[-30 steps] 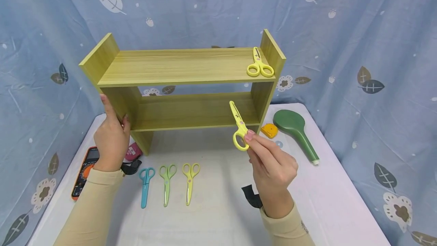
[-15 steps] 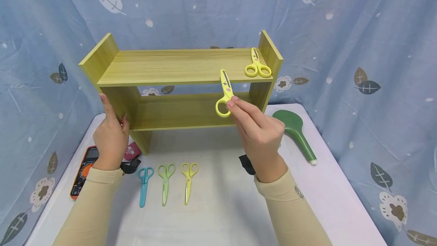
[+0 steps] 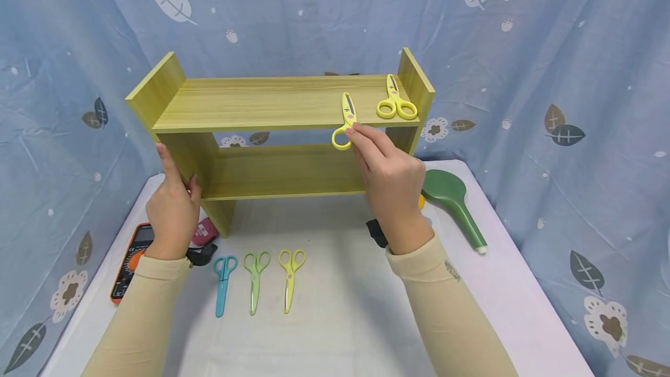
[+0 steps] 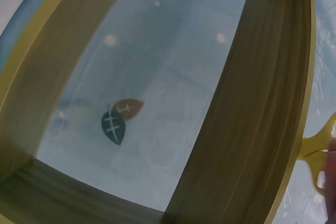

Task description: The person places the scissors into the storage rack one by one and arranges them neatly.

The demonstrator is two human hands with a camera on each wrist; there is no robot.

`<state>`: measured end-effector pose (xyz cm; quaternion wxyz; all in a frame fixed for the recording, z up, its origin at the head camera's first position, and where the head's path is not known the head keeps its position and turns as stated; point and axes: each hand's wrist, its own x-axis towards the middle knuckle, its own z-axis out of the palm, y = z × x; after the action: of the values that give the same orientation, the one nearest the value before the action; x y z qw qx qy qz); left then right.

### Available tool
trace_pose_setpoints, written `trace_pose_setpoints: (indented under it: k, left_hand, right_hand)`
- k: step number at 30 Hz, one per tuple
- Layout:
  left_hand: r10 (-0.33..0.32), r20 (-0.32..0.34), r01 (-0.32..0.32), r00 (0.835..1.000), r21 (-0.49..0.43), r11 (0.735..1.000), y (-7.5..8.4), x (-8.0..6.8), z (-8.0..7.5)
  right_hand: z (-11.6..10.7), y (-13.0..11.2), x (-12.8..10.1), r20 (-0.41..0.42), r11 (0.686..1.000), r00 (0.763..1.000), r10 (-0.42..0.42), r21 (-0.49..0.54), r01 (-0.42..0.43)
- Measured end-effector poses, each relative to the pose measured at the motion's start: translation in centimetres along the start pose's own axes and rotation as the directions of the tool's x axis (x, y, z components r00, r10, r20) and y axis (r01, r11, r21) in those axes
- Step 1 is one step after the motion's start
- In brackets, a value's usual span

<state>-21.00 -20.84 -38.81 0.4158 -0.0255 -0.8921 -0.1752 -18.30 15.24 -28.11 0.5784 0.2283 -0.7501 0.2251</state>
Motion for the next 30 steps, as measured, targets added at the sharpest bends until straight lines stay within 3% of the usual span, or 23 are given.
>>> trace_pose_setpoints:
  k: [8,15,30]
  left_hand:
    - [-0.018,0.028,0.018,0.999,0.006,1.0,0.0,0.1,-0.1]
    - [-0.018,0.023,0.018,1.0,0.001,1.0,0.0,0.1,-0.1]
    - [-0.013,0.022,0.013,1.0,0.004,1.0,-0.1,0.1,0.0]
  right_hand:
    - [0.6,0.4,0.1,0.13,0.995,0.991,0.032,-0.097,-0.02]
    - [0.9,0.5,0.5,0.283,0.987,0.954,0.102,-0.152,-0.061]
    - [1.8,0.7,1.7,0.4,0.972,0.893,0.205,-0.188,-0.139]
